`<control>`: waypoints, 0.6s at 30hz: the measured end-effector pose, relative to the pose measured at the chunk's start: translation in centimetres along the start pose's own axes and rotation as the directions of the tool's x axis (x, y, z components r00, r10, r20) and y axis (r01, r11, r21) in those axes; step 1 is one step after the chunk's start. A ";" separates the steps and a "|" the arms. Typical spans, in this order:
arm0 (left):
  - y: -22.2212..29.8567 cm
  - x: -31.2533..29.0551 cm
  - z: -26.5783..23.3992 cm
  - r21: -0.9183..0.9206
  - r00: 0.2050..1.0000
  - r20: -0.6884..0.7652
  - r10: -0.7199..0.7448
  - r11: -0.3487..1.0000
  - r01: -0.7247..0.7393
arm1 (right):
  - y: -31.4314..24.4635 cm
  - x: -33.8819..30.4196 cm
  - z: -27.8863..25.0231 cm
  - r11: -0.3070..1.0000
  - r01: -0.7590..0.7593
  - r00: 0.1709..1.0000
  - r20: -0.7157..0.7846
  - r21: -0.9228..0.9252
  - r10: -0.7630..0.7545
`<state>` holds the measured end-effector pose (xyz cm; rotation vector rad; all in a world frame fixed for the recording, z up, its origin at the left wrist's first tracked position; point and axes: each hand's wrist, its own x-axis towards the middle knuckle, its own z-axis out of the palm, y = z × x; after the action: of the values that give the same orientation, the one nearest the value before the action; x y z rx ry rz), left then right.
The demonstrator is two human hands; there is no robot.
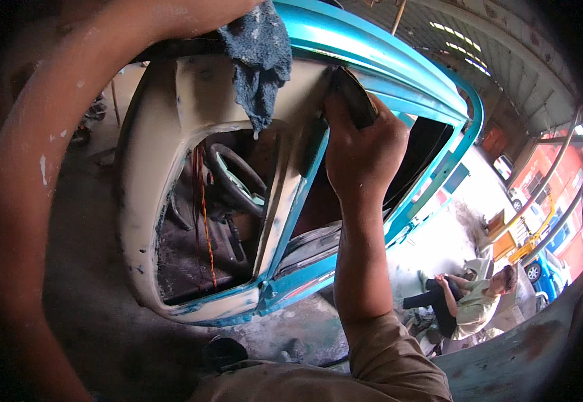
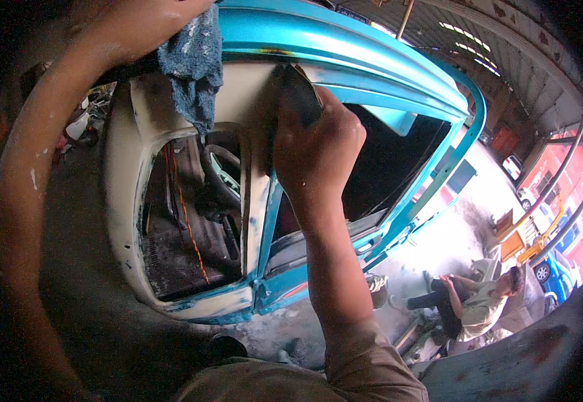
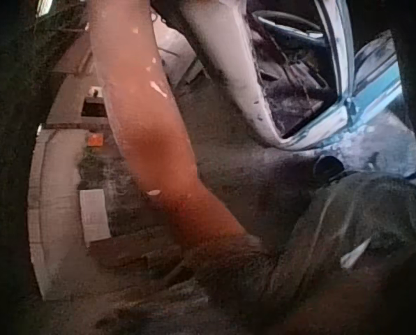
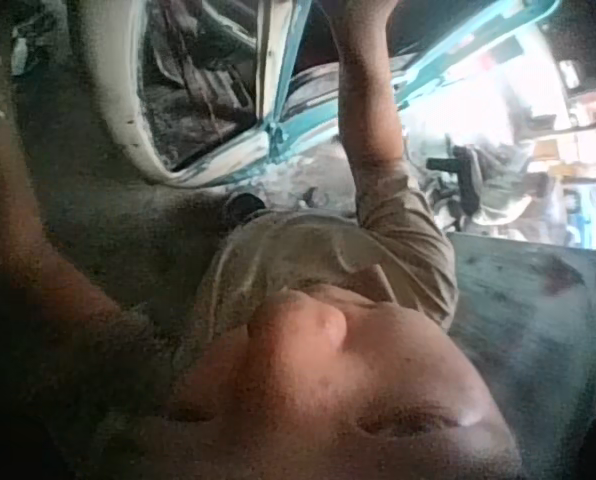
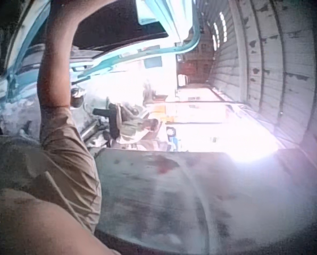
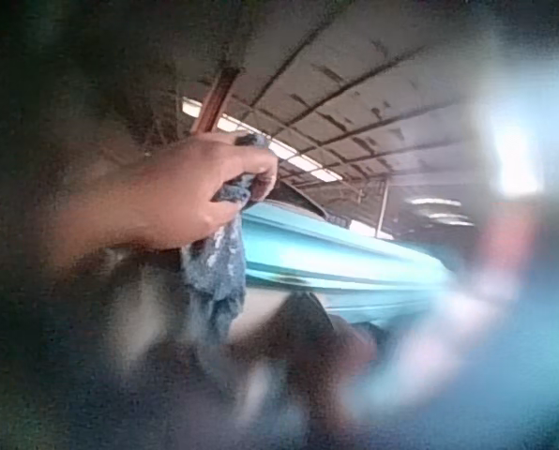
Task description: The person sands the door frame and surrounding body panels of a teal car using a sanding block and a blue cloth. The person repeatedly wipes the sanded areas and occasionally dips the cloth into a bucket on the floor.
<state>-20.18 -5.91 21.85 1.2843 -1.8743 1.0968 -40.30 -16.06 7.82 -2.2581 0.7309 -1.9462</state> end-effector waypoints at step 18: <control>0.5 -1.2 -2.2 0.077 0.991 -0.115 0.069 0.995 -0.060 | -0.6 0.0 -0.7 0.980 -0.077 0.995 0.075 0.181 0.065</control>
<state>-20.17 -3.39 21.74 1.1793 -1.8139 1.2578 -40.76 -15.31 8.18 -2.1482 0.5891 -1.8126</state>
